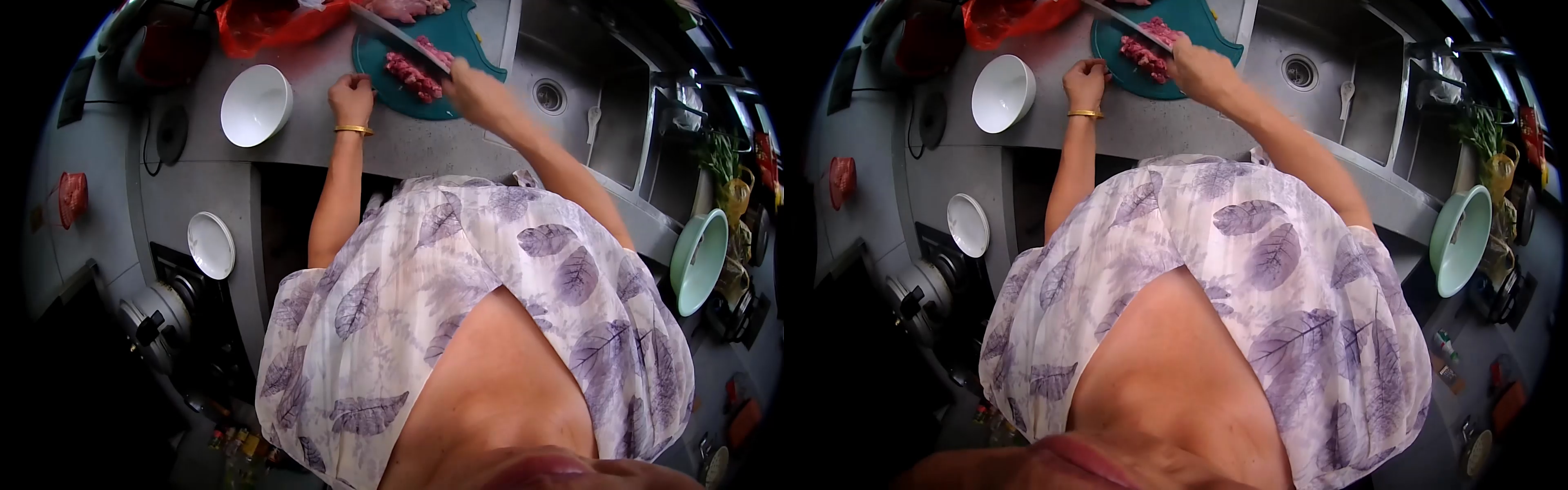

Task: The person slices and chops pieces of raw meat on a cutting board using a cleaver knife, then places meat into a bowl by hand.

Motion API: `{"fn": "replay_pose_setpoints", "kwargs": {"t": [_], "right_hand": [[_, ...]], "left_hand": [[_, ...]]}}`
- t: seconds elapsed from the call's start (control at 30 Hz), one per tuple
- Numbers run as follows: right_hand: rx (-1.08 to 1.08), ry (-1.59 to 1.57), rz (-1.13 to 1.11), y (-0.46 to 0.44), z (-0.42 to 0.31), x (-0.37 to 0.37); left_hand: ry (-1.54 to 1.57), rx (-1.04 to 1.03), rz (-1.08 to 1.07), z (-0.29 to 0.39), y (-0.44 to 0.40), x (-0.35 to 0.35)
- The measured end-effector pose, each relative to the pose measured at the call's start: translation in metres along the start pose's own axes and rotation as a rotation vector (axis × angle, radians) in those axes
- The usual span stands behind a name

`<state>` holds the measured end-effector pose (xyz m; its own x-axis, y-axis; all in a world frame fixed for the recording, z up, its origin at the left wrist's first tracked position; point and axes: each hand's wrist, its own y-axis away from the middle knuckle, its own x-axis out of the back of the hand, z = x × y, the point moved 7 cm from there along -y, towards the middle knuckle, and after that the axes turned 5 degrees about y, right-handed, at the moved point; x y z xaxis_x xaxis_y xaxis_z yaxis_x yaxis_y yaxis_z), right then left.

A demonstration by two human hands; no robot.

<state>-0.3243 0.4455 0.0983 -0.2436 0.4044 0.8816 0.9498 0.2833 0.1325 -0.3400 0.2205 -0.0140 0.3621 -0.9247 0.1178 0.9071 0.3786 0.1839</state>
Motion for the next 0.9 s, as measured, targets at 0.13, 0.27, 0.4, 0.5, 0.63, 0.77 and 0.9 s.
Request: {"fn": "replay_pose_setpoints", "kwargs": {"t": [0.13, 0.27, 0.4, 0.5, 0.63, 0.77, 0.9], "right_hand": [[0.037, 0.073, -0.038, -0.006, 0.01, -0.02], [0.07, 0.027, -0.002, 0.008, -0.013, -0.001], [0.084, 0.083, 0.024, 0.007, 0.006, -0.036], [0.118, 0.109, 0.021, 0.004, -0.009, -0.004], [0.04, 0.049, 0.009, 0.015, 0.009, -0.025], [0.077, 0.101, -0.015, 0.013, 0.02, -0.027], [0.023, -0.059, 0.058, 0.018, 0.007, -0.005]], "left_hand": [[0.115, 0.066, -0.031, 0.009, 0.01, 0.002], [0.203, 0.086, -0.001, 0.017, 0.02, 0.008], [0.218, 0.098, 0.047, 0.024, 0.031, 0.016], [0.256, 0.099, 0.04, 0.026, 0.036, 0.021], [0.3, 0.128, 0.013, 0.027, 0.041, 0.01], [0.283, 0.12, 0.0, 0.038, 0.047, 0.008], [0.315, 0.11, -0.014, 0.036, 0.047, 0.006]]}}
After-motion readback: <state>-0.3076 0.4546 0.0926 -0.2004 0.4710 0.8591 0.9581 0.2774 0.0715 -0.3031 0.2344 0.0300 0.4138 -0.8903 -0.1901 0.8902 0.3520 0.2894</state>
